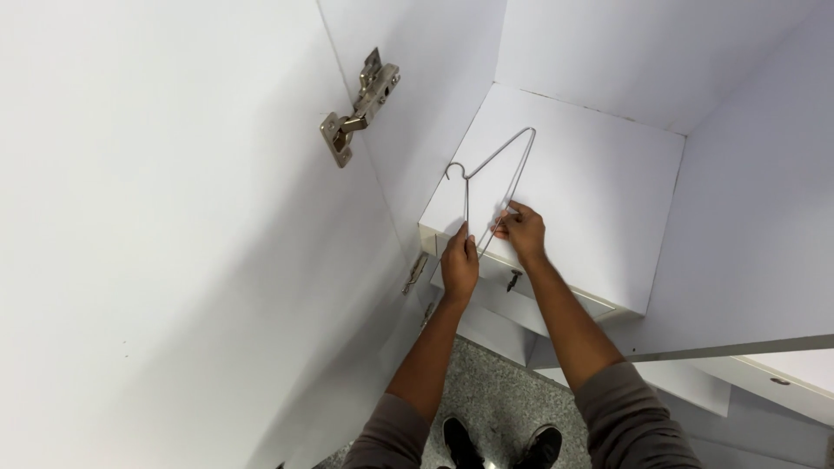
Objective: The person opens a white wardrobe and places several green and metal hangers on a shelf. They then use a white cloth to wipe down a purple metal hanger and a green plastic hanger, cleaning them thoroughly before placing them back on the shelf.
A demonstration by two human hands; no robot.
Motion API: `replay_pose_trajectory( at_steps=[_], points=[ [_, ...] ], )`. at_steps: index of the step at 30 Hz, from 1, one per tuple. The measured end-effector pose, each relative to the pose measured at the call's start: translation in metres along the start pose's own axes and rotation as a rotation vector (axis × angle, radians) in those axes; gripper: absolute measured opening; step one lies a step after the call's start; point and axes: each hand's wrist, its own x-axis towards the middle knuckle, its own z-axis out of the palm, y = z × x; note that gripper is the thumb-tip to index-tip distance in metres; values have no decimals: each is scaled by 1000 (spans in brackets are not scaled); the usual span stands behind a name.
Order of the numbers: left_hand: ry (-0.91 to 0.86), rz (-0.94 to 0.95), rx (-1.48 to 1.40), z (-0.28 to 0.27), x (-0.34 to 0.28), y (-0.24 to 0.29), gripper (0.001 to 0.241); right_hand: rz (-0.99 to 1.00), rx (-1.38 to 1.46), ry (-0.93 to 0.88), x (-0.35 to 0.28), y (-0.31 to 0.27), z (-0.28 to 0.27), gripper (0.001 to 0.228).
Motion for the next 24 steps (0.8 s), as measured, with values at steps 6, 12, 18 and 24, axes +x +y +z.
replay_pose_trajectory(
  at_steps=[6, 12, 18, 24],
  points=[
    [97, 50, 125, 7, 8, 4, 35, -61, -32, -9, -17, 15, -3, 56],
    [4, -94, 276, 5, 6, 11, 42, -33, 46, -52, -71, 33, -2, 56],
    [-124, -237, 271, 0, 3, 29, 64, -259, 28, -154, -183, -20, -33, 36],
    [-14, -73, 290, 3, -16, -2, 86, -491, -129, -50, -287, -109, -127, 25]
  ],
)
